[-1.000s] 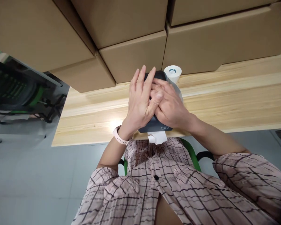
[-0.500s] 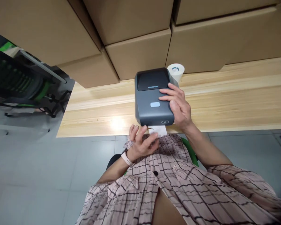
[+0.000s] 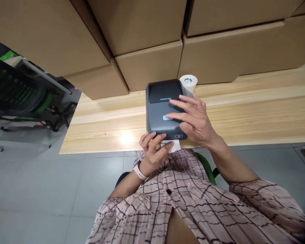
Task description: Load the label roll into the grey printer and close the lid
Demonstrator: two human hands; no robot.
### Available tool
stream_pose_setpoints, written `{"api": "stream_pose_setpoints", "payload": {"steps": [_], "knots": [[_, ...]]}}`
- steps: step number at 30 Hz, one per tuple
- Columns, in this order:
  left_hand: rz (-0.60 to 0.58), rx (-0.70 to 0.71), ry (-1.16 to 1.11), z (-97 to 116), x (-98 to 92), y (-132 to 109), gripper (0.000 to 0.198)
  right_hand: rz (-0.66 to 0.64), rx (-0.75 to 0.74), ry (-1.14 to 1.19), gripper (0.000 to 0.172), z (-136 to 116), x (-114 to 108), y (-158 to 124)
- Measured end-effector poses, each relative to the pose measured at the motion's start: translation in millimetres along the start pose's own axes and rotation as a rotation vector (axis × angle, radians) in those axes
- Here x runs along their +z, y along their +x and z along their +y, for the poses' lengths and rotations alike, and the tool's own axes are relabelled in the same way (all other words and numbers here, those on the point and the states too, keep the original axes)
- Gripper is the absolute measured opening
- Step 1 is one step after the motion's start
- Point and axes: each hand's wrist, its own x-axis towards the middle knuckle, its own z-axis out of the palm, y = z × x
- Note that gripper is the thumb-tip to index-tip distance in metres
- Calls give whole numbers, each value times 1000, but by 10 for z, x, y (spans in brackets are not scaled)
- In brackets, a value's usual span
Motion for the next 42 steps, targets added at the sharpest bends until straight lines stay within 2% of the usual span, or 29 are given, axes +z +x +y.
{"api": "stream_pose_setpoints", "payload": {"steps": [3, 6, 9, 11, 14, 18, 20, 22, 24, 27, 30, 33, 35, 37, 39, 42], "knots": [[-22, -36, 19, 4, -17, -51, 26, -108, -77, -109, 56, -47, -93, 79], [-28, -40, -11, -30, -38, -88, 29, -240, -74, -161, 49, -86, -130, 167], [80, -81, -128, -96, -32, -64, 51, -295, -72, -140, 46, -86, -82, 164], [189, -187, -218, -156, -14, 12, 55, -246, -71, -121, 49, -64, -35, 78], [284, -463, -322, -317, -2, 199, 43, -121, -7, -31, 58, -24, -19, -108], [178, -852, -552, -761, 30, 477, 26, 15, 61, 138, 73, 7, -110, -177], [106, -969, -699, -1024, 115, 595, 25, 79, 3, 166, 77, 27, -131, -69], [58, -1022, -780, -1223, 248, 688, 28, 149, -92, 157, 79, 68, -104, 123], [8, -1055, -842, -1317, 386, 748, 31, 219, -178, 124, 81, 131, -45, 369], [-72, -1061, -912, -1285, 510, 755, 47, 313, -203, 53, 80, 247, 28, 775], [-182, -1013, -966, -1195, 516, 683, 69, 305, -46, -65, 79, 345, 19, 1170], [-278, -948, -973, -1174, 490, 610, 86, 240, 130, -177, 66, 385, -49, 1491], [-304, -906, -945, -1200, 490, 583, 91, 260, 141, -220, 63, 376, -93, 1602], [-309, -882, -916, -1231, 503, 569, 91, 278, 74, -254, 63, 346, -109, 1583], [-307, -882, -907, -1245, 514, 563, 90, 189, -16, -228, 52, 319, -85, 1440], [-295, -888, -910, -1227, 508, 570, 90, -212, -51, -96, 37, 325, 19, 1117]]}}
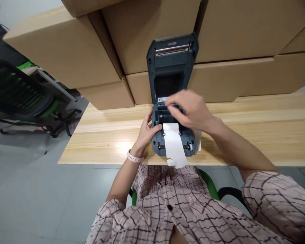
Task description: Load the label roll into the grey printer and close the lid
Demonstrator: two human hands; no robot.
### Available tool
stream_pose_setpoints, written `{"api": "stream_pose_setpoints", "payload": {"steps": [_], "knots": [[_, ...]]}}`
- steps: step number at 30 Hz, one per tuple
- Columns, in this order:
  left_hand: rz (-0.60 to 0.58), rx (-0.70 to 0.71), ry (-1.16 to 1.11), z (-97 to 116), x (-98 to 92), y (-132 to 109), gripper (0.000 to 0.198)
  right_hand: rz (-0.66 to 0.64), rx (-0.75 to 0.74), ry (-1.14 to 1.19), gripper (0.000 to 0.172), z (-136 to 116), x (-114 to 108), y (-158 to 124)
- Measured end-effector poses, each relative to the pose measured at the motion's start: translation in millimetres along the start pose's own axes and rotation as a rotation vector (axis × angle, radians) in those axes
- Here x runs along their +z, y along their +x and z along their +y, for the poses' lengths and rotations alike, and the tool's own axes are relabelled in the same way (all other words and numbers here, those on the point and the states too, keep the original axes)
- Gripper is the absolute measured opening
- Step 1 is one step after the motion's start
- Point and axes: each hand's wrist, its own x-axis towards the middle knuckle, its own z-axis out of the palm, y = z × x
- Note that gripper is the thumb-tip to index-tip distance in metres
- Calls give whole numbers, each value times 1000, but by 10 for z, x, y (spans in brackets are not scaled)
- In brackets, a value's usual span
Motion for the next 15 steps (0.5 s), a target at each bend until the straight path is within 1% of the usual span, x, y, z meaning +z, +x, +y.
{"api": "stream_pose_setpoints", "payload": {"steps": [1, 2, 3, 5, 7, 9, 12, 13, 15], "knots": [[3, 7, -1, 14, 6, -8, 90, -145, 5, 32, 37, 5, 65, -88], [5, 14, 1, 30, 13, -16, 90, -264, 8, 49, 37, 15, 127, -161], [6, 19, 3, 49, 19, -23, 90, -352, 0, 55, 37, 29, 184, -216], [8, 22, 11, 84, 28, -34, 89, -441, -46, 60, 36, 59, 274, -273], [15, 18, 24, 110, 32, -40, 88, -483, -91, 74, 36, 93, 324, -275], [22, 15, 39, 124, 25, -43, 87, -523, -119, 117, 38, 136, 324, -242], [23, -1, 33, 128, -10, -60, 92, -576, -144, 292, 43, 222, 189, -184], [20, -12, 23, 127, -26, -69, 95, -596, -140, 385, 44, 258, 98, -180], [20, -30, 6, 123, -58, -91, 100, -625, -104, 581, 49, 344, -150, -224]]}}
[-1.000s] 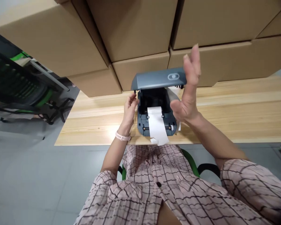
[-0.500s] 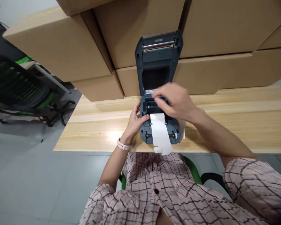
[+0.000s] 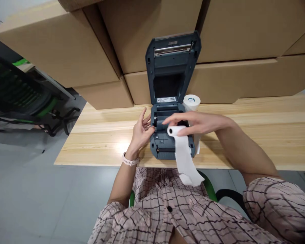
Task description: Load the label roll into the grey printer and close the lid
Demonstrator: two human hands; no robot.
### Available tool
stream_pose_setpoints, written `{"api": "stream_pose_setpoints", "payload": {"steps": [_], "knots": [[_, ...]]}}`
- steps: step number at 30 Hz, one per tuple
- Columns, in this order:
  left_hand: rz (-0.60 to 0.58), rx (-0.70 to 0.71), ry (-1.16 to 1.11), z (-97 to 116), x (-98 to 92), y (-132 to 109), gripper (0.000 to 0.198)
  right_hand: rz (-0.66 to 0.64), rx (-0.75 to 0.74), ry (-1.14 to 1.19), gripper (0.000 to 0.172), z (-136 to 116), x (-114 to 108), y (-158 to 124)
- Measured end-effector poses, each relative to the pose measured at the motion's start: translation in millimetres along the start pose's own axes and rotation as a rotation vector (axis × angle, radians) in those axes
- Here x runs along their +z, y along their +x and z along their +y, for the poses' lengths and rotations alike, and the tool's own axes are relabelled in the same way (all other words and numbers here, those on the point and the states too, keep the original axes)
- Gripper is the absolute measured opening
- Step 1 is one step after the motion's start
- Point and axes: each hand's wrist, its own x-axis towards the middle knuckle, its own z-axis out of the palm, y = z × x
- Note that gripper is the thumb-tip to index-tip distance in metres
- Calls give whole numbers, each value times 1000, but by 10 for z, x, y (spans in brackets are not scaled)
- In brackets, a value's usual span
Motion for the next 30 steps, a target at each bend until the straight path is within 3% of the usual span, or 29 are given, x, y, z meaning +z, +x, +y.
{"api": "stream_pose_setpoints", "payload": {"steps": [5, 8, 10, 14, 18, 22, 24, 27, 30], "knots": [[29, 14, 13, -16, -25, -32, 98, 154, 81, 290, 45, -32, -380, -822], [58, -1, 32, -17, -8, -30, 96, 347, 247, 226, 43, 216, -421, -1182], [70, -3, 31, -10, 6, -28, 96, 447, 361, 204, 46, 469, -364, -1248], [65, 4, 9, 14, 19, -36, 95, 425, 496, 265, 58, 887, -201, -1149], [54, 14, 8, 21, 12, -42, 92, 339, 482, 261, 76, 968, -203, -1174], [52, 14, 13, 20, 10, -35, 92, 552, 426, 320, 74, 956, -349, -1155], [53, 15, 13, 20, 13, -29, 91, 558, 434, 325, 78, 1002, -406, -989], [51, 16, 2, 15, 18, -18, 90, 432, 474, 281, 90, 1115, -422, -617], [40, 23, -6, 5, 19, -12, 90, 411, 546, 210, 89, 1179, -388, -334]]}}
